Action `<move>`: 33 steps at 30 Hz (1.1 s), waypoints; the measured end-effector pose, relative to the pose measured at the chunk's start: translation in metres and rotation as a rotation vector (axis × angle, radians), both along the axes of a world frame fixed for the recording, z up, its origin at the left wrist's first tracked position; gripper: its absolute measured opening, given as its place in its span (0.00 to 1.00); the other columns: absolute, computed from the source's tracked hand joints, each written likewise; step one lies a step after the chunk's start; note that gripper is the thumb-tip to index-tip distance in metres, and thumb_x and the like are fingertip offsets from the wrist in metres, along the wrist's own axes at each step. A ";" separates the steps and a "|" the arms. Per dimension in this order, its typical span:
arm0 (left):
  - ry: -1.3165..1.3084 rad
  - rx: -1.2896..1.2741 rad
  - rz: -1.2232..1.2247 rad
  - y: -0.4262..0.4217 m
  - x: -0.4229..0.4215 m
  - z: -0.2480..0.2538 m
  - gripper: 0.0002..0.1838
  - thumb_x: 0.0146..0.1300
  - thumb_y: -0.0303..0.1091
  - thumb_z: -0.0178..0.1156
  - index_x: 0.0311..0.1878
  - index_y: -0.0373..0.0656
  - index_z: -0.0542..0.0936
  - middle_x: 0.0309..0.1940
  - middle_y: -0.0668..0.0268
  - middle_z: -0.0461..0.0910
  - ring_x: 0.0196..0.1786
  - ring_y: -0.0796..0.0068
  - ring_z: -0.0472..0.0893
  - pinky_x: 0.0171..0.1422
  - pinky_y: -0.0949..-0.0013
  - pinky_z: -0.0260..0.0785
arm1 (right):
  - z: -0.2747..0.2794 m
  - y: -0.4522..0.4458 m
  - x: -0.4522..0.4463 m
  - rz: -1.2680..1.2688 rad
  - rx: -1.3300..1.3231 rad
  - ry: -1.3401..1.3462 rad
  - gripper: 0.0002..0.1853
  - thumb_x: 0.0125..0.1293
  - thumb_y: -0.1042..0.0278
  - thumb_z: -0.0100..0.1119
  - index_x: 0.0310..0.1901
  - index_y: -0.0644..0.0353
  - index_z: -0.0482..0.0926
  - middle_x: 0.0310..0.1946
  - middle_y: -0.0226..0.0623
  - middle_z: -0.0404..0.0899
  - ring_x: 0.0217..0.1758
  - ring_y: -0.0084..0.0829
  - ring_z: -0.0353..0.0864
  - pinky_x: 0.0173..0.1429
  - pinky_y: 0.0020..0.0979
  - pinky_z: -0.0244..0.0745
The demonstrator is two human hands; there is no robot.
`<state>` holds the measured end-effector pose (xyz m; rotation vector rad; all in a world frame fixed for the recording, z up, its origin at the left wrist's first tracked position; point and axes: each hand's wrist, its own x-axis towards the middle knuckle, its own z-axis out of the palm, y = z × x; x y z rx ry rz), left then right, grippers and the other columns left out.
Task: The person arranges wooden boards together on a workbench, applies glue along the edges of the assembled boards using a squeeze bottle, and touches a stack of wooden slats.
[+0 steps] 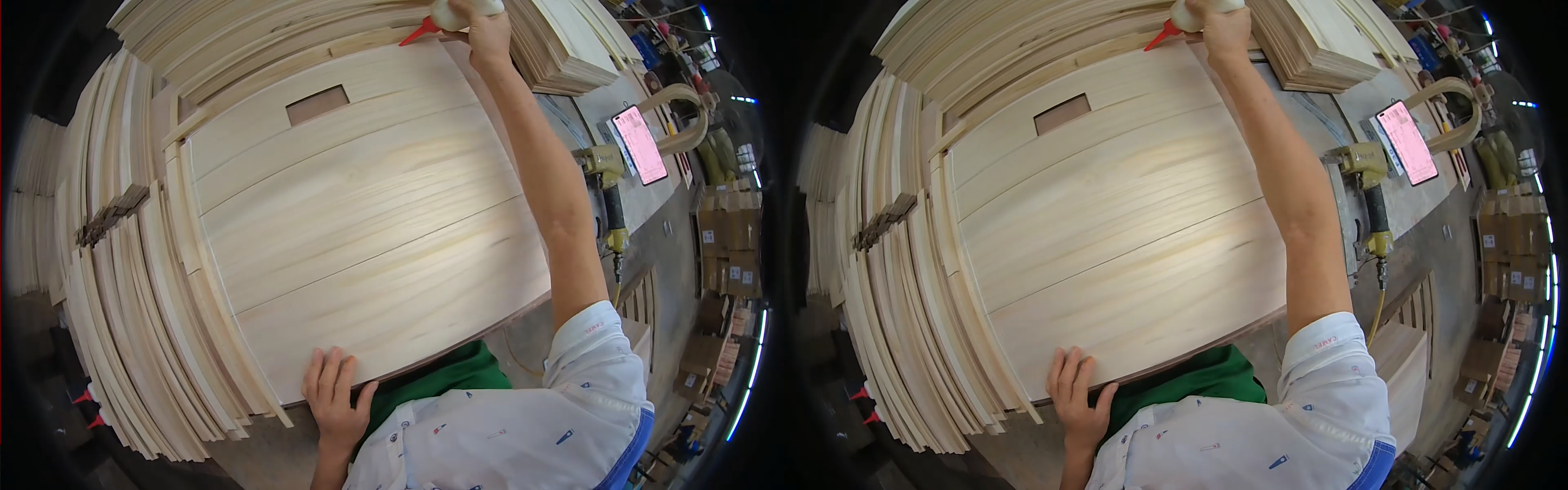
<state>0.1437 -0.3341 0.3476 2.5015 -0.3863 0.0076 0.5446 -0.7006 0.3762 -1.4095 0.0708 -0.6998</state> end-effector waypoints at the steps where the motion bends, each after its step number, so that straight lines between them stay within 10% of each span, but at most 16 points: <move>1: 0.003 0.002 -0.006 0.000 0.000 0.000 0.30 0.43 0.29 0.74 0.54 0.39 0.77 0.62 0.57 0.71 0.68 0.50 0.65 0.69 0.51 0.55 | -0.002 -0.009 0.000 -0.006 0.002 0.003 0.18 0.56 0.77 0.62 0.50 0.62 0.75 0.40 0.37 0.80 0.40 0.33 0.82 0.35 0.34 0.83; 33: -0.062 0.007 -0.008 -0.006 -0.003 -0.002 0.28 0.50 0.28 0.70 0.57 0.39 0.76 0.64 0.57 0.70 0.69 0.50 0.64 0.70 0.53 0.54 | 0.000 -0.055 -0.089 -0.184 -0.027 0.021 0.20 0.54 0.72 0.65 0.48 0.69 0.75 0.39 0.41 0.80 0.37 0.31 0.82 0.32 0.31 0.80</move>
